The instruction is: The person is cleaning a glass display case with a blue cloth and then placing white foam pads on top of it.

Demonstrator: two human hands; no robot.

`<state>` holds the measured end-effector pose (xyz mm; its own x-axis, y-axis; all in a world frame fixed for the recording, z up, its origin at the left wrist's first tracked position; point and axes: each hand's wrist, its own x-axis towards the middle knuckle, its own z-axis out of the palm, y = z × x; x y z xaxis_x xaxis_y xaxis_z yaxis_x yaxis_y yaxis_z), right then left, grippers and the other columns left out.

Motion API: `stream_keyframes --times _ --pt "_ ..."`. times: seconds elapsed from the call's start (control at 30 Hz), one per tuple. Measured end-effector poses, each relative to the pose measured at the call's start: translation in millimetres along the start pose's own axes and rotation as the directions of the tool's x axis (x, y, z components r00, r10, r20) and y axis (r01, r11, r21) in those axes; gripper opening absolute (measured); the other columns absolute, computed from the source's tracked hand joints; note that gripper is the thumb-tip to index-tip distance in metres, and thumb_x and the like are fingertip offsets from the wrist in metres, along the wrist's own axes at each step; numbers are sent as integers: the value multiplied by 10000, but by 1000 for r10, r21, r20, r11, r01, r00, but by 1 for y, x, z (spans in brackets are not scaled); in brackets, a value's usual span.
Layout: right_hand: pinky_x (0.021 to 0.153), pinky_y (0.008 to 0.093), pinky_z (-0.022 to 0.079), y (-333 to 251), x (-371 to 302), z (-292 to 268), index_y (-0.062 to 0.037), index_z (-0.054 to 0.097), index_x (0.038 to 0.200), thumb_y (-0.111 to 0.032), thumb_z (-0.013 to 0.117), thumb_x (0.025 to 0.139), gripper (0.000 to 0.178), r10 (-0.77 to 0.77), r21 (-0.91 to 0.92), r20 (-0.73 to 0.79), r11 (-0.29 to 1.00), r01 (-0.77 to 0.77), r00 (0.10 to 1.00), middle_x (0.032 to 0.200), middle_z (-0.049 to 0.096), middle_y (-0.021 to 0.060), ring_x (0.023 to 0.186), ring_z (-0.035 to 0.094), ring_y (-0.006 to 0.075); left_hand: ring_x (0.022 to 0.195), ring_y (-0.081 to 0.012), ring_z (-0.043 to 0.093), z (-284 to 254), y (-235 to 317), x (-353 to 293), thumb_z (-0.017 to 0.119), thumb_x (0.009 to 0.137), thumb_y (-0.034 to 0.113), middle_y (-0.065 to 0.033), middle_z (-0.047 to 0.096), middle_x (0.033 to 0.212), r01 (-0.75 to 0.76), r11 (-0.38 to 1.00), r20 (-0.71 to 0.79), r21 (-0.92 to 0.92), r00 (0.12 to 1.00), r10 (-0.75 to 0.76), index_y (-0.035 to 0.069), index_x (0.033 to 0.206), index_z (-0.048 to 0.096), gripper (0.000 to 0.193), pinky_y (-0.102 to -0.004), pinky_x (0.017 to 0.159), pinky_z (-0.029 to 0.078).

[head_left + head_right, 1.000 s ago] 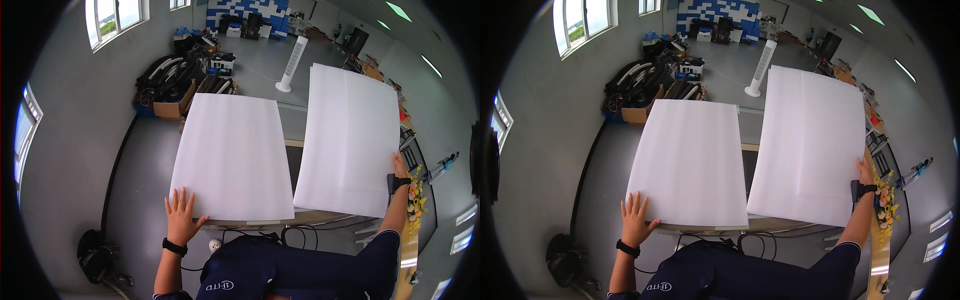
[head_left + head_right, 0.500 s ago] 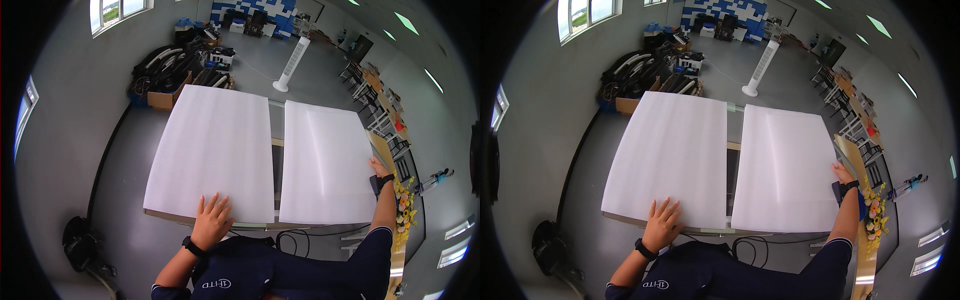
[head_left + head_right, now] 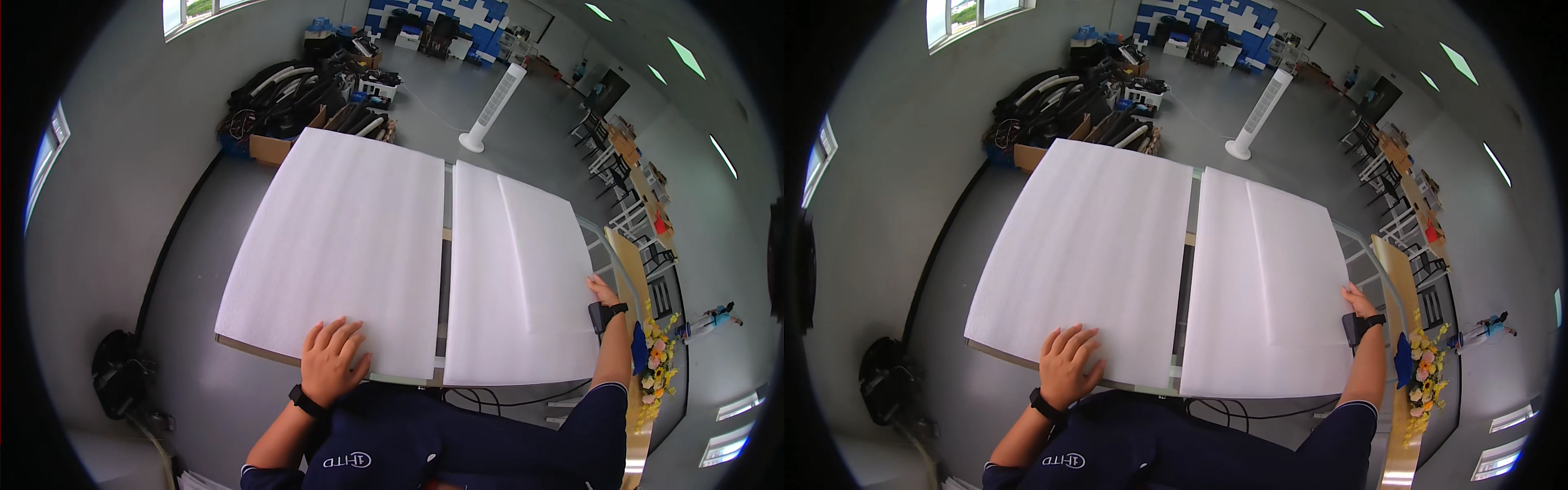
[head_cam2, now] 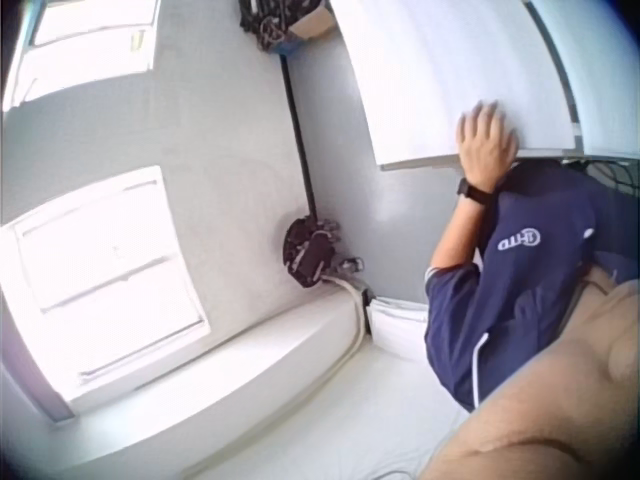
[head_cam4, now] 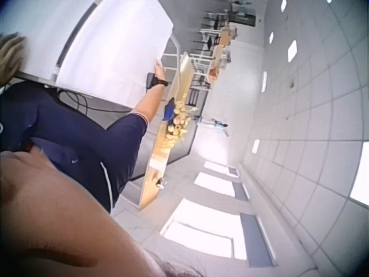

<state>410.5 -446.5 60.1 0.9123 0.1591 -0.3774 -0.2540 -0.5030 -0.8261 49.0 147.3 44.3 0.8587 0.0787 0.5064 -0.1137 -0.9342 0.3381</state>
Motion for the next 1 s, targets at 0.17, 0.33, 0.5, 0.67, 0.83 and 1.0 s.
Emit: stream_keyframes --times 0.17,0.33,0.5,0.67,0.83,1.0 --pt "1006 272 220 -3 15 32 62 147 1331 -240 542 849 693 -61 31 81 998 59 995 1355 269 132 1236 276 176 1058 -186 485 1 -1 -5 616 695 247 15 561 1067 10 999 29 46 1000 -11 136 899 564 238 -387 911 335" --pt "945 261 305 28 26 10 20 226 1326 -205 501 875 574 -100 54 -75 993 104 992 1285 376 85 1142 387 154 1079 -201 473 1 0 1 639 652 208 3 547 1100 10 1000 56 4 998 -10 147 927 548 296 -404 927 324" --pt "981 262 268 -2 10 39 29 232 1321 -200 511 867 580 -109 65 -9 992 109 994 1294 369 90 1168 360 159 1085 -206 471 -3 -3 -3 640 652 208 -6 545 1107 16 1000 78 10 997 -17 143 918 548 290 -402 938 311" --pt "920 261 343 2 9 44 16 264 1309 -206 523 861 562 -23 166 -120 985 43 993 1235 429 85 1098 426 146 1089 -209 470 -4 -3 -3 639 653 202 -9 542 1115 17 1000 92 -4 996 -16 141 911 549 280 -407 940 310" --pt "892 263 361 -7 2 47 12 286 1296 -221 535 856 557 -29 150 -80 988 40 996 1194 462 81 1061 454 142 1089 -210 470 -4 -4 -1 635 658 195 -10 543 1118 20 1000 84 5 996 -20 138 907 550 269 -409 935 317" --pt "870 258 372 -7 0 42 11 311 1282 -223 531 858 532 -14 176 -97 984 31 995 1166 483 74 1029 471 139 1090 -208 471 -4 -5 -2 631 664 193 -10 546 1117 17 1000 87 -3 996 -17 139 908 550 263 -407 937 315"
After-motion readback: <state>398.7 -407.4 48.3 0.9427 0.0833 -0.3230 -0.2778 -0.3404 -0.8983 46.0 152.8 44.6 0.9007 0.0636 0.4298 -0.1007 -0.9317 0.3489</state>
